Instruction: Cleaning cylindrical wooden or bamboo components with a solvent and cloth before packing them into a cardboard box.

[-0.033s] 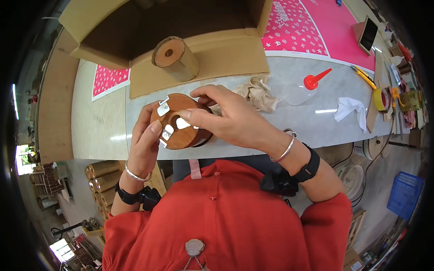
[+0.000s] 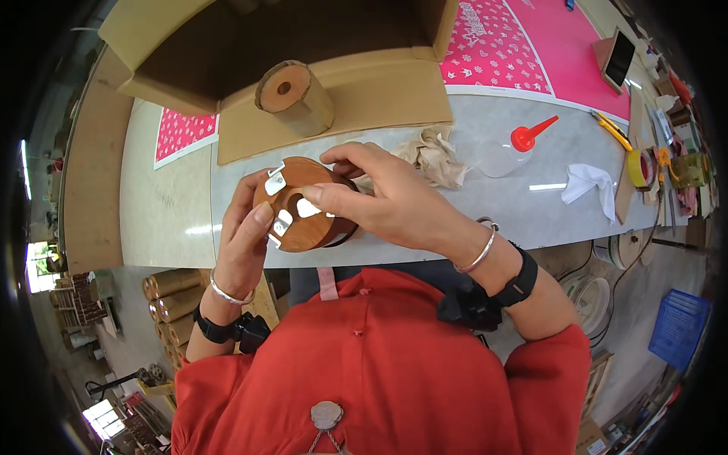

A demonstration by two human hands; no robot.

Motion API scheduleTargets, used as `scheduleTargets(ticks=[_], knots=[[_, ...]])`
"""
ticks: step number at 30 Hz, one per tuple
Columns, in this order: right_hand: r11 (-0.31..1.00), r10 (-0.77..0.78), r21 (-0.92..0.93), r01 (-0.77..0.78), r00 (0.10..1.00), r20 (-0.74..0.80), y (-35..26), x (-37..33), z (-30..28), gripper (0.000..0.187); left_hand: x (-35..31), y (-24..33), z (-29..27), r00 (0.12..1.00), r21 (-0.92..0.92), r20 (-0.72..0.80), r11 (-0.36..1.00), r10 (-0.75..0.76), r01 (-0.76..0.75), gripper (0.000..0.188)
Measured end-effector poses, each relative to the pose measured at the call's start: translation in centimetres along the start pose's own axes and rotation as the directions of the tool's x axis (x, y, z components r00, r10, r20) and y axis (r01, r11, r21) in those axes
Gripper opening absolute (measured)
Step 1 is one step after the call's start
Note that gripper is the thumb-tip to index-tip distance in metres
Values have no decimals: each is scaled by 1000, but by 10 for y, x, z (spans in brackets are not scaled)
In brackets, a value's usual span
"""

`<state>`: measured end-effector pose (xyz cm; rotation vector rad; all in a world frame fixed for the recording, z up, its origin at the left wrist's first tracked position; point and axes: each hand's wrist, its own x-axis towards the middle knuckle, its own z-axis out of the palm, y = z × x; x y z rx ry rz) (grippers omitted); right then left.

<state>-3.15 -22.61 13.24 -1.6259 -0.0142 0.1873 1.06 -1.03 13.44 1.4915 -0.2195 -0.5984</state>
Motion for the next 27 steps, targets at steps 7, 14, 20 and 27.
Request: scheduleTargets(ticks=[7,14,20,27], knots=[[992,-35,125,33,999,15,3,-3,1,52,-4,5,6,991,56,64,991,115,-118,46],[983,-161,-101,153,984,-76,-1,-7,8,46,-2,1,1,986,188,63,968,155,-164,60],[981,-178,-90,170,980,-88,0,-8,11,45,1,-12,7,924,391,180,838,337,-382,100],[987,-148,-61,148,989,0,8,-10,3,53,-3,-11,7,920,498,187,774,345,-391,100]])
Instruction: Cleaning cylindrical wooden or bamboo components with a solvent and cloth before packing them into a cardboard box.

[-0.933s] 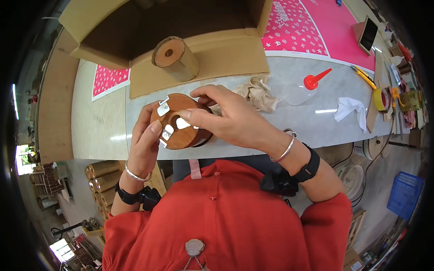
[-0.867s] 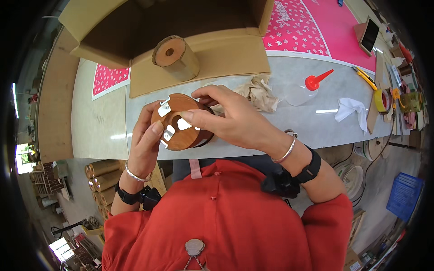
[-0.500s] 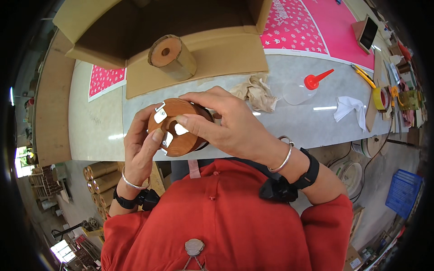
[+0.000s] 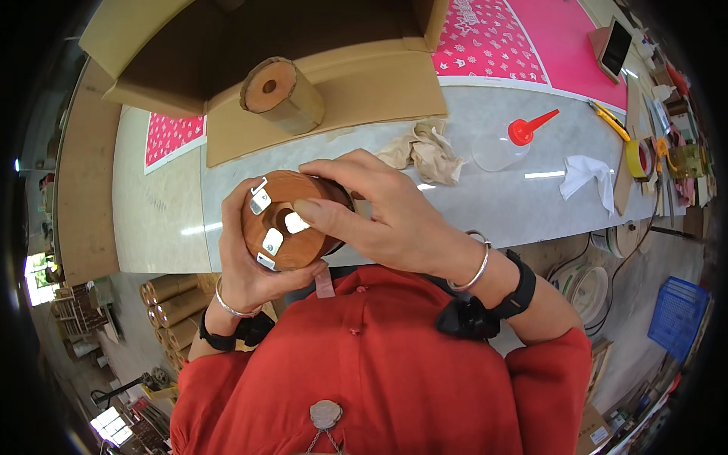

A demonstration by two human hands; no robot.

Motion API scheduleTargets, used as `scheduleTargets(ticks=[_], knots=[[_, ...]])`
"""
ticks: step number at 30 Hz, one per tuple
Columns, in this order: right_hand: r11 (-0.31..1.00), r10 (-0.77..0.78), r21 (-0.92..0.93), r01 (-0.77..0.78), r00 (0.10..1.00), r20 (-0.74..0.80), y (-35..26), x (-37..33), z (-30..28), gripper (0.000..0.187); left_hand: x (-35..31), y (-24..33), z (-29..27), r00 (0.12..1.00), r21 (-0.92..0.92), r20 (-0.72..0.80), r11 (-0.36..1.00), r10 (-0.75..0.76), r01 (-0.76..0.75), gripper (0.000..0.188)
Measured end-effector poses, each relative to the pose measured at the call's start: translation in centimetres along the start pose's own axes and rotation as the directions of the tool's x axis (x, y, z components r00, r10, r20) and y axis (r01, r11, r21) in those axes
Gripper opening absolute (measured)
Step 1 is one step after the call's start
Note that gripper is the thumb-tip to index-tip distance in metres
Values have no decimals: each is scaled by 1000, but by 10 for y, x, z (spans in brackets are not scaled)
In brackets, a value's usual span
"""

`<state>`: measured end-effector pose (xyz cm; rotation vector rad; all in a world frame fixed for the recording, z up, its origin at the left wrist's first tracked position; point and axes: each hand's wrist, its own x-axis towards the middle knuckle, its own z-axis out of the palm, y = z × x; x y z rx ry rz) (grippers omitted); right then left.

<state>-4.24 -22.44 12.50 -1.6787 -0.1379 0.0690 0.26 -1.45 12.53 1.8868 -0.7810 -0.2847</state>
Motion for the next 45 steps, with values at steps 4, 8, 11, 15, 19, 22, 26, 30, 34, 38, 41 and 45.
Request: scheduleTargets(ticks=[4,8,11,15,19,22,26,30,34,38,41,45], knots=[[987,-142,-68,147,986,84,26,-12,-14,74,3,5,-3,1000,45,1,999,-30,29,98],[971,-37,-231,68,990,137,50,-21,-8,97,4,7,-4,999,82,-5,996,-38,38,95],[948,-77,-301,103,992,98,63,-19,7,99,7,8,-4,1000,155,9,988,3,-4,95],[933,-65,-351,80,996,54,59,-18,11,92,9,11,-4,1000,219,20,976,-4,0,96],[909,-85,-405,99,995,53,54,-18,11,86,12,14,-2,999,246,44,969,2,-13,96],[891,-106,-440,111,994,36,58,-18,13,85,11,10,-2,999,203,32,979,-10,3,97],[905,-78,-416,88,996,41,57,-18,13,85,8,-1,1,1000,107,-8,994,16,-15,99],[923,34,-384,-6,997,67,47,-17,12,86,6,-10,0,998,136,-15,989,57,-54,101],[924,38,-383,-8,997,70,43,-18,10,83,5,-18,1,992,109,2,986,128,-127,103],[992,56,-118,-42,992,115,36,-19,-12,76,2,-16,-4,999,28,12,999,43,-44,106],[972,59,223,-76,995,82,25,-14,-22,69,2,-10,-9,993,-296,111,952,-45,77,95],[959,72,277,-67,997,-10,12,-8,-6,67,0,-4,-7,967,-468,-8,855,-255,222,68]])
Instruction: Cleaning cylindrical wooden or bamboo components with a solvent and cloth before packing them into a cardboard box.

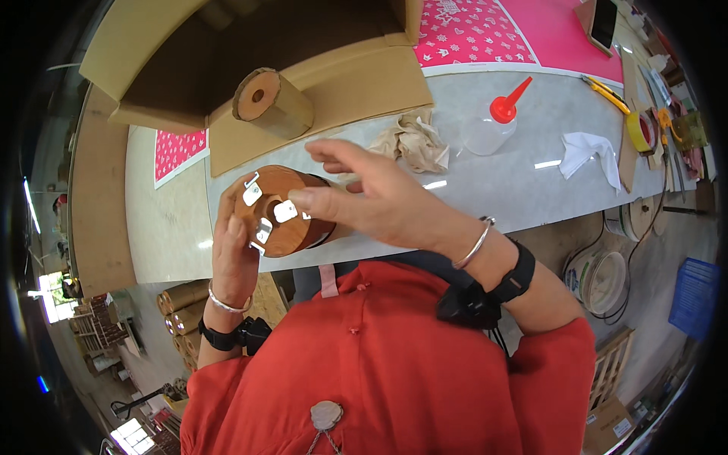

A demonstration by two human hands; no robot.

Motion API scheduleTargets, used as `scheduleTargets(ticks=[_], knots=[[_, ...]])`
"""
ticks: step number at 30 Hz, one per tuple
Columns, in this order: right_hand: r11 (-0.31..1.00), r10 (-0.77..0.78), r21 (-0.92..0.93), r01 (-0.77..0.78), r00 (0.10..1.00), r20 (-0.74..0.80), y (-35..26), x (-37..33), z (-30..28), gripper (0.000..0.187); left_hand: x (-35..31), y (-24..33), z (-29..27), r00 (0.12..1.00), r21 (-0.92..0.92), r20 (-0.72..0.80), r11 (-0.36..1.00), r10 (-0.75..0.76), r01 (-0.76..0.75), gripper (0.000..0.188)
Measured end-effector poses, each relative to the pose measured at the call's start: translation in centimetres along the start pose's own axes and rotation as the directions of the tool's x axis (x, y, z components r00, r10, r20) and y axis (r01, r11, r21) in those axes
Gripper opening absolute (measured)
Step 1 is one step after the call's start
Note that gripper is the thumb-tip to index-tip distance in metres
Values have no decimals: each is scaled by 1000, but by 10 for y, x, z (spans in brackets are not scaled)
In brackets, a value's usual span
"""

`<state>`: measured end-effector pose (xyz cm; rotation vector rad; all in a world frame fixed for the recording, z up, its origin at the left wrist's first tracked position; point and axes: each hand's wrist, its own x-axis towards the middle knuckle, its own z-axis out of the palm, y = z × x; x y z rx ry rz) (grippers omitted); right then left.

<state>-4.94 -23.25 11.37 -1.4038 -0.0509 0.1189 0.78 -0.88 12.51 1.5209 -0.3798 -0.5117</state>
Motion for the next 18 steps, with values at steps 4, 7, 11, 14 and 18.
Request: scheduleTargets(ticks=[4,7,11,14,18], knots=[[999,42,15,-42,999,31,-7,2,9,65,0,8,7,992,-29,-40,992,-120,119,63],[999,49,-6,-49,999,20,-10,4,12,62,3,6,6,996,-63,-29,994,-87,85,63],[998,63,-26,-62,998,15,-10,7,15,59,5,1,2,997,-67,-5,995,-74,74,60],[993,98,-73,-96,995,18,-13,8,15,56,4,3,1,996,-76,-8,993,-92,91,59],[984,123,-135,-120,992,11,-13,7,13,55,0,5,0,991,-152,32,979,-131,134,60]])
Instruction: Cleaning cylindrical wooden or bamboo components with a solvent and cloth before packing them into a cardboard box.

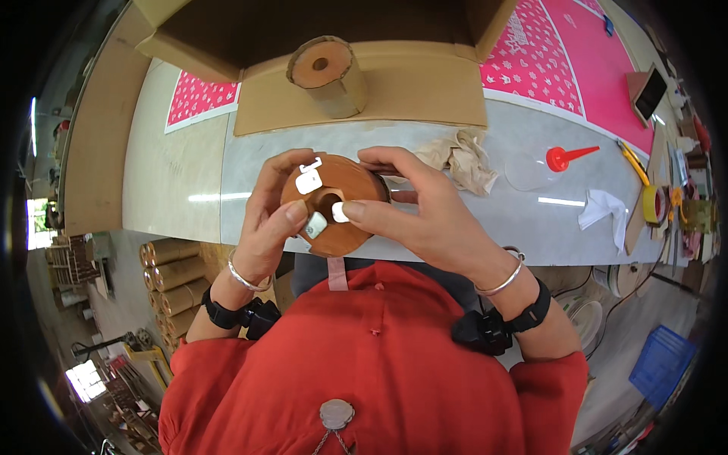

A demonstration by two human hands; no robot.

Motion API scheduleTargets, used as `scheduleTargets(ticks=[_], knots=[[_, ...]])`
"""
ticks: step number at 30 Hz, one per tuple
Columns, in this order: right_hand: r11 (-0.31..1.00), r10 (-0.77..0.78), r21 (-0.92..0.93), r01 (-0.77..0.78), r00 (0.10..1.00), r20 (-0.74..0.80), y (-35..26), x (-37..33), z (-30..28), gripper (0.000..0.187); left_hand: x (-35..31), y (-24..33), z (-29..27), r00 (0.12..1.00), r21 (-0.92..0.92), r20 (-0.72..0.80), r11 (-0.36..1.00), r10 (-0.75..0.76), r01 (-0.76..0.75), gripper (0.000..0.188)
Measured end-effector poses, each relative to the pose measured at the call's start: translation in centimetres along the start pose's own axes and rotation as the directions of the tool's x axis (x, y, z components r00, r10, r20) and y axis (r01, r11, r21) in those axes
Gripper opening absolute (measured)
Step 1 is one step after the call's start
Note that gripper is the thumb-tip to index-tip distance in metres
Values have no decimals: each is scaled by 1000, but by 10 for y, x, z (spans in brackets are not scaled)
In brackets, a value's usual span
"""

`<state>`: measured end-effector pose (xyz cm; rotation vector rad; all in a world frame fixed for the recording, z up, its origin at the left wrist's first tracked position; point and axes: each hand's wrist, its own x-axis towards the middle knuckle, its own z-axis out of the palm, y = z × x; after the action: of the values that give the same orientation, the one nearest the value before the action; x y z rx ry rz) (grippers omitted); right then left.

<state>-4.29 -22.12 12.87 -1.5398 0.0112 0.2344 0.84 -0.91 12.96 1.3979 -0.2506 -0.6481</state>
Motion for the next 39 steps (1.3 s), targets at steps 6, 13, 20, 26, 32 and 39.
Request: scheduleTargets(ticks=[6,13,20,26,32,39], knots=[[994,65,85,-67,998,27,2,4,-6,57,2,-7,-1,999,79,-21,996,33,-31,57],[971,179,149,-186,982,57,-10,7,-11,56,5,6,4,994,83,-15,991,-104,105,54],[984,91,149,-99,994,58,1,13,-8,54,10,16,5,979,68,11,977,-202,201,55],[987,84,134,-88,996,35,3,17,-11,59,11,19,5,974,64,27,973,-223,221,58],[969,166,166,-181,981,100,1,26,-15,58,18,11,3,983,52,11,982,-181,181,65],[993,78,85,-84,995,68,8,15,-10,57,15,-4,-3,998,133,33,990,-49,44,70]])
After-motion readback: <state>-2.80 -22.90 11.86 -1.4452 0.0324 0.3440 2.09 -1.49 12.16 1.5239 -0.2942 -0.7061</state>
